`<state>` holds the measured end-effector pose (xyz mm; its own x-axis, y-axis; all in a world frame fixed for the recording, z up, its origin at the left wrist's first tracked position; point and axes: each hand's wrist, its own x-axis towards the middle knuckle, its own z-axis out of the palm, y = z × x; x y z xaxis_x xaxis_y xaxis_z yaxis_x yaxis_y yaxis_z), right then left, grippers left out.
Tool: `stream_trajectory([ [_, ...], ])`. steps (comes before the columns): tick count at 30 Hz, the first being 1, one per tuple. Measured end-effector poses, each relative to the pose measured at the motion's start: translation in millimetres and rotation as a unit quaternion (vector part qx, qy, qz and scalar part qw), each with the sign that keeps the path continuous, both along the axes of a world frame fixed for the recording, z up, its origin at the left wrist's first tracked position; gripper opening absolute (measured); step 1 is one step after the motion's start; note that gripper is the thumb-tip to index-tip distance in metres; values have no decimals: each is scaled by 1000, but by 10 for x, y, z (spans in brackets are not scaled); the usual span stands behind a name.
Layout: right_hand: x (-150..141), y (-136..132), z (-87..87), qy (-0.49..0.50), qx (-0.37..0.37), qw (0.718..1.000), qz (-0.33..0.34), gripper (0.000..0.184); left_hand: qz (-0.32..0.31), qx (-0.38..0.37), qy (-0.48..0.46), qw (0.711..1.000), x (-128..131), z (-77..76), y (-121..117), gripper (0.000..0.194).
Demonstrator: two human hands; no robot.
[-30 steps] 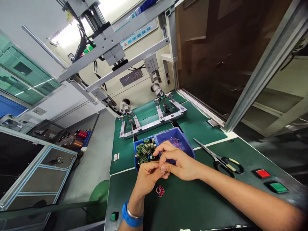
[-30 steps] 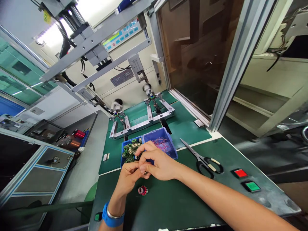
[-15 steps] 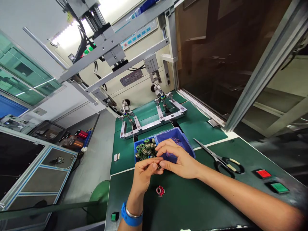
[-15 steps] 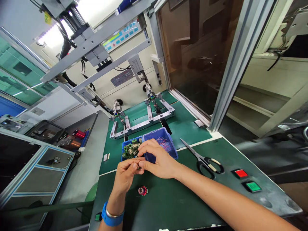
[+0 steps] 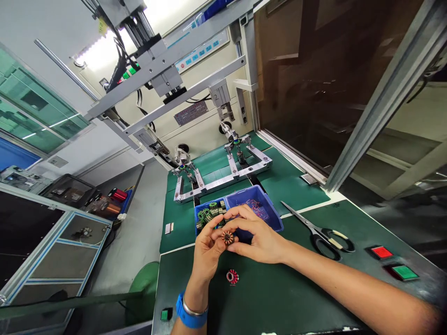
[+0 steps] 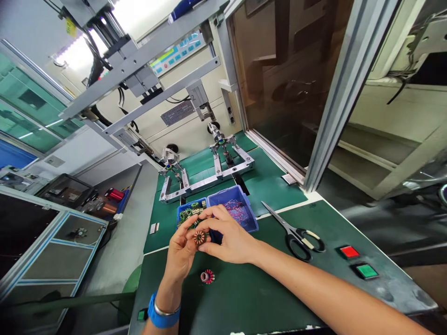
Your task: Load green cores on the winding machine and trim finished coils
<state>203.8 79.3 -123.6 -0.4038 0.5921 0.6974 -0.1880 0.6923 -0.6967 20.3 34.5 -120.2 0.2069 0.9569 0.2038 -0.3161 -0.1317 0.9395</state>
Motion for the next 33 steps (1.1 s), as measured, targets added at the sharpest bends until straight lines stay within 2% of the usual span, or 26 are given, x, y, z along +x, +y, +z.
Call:
stream_trajectory([
  [5,5,21,-12,27,-14,999,25,24,-28,-13,-25,999,31,32,-36,46],
  [8,-12,17,-47,46,-1,999,-13,21,-5,-20,-43,999,48,4,-30,41],
  [13,-24,12,-48,92,151,975,-137,8,45,-38,-31,998,45,-51,-1,30],
  [16,-18,18,-28,74,217,960,-160,7,66,-45,-24,997,45,-58,6,32],
  [19,-9,20,-26,60,235,957,-158,10,81,-42,-17,996,54,-48,8,35],
  [23,-3,15,-27,73,222,961,-148,12,81,-23,-19,996,66,-37,8,32],
  [29,-3,-5,-3,94,106,981,-133,12,66,4,-23,998,59,-50,12,30],
  [33,-4,-21,4,81,67,989,-108,13,53,13,-23,998,47,-76,6,34],
])
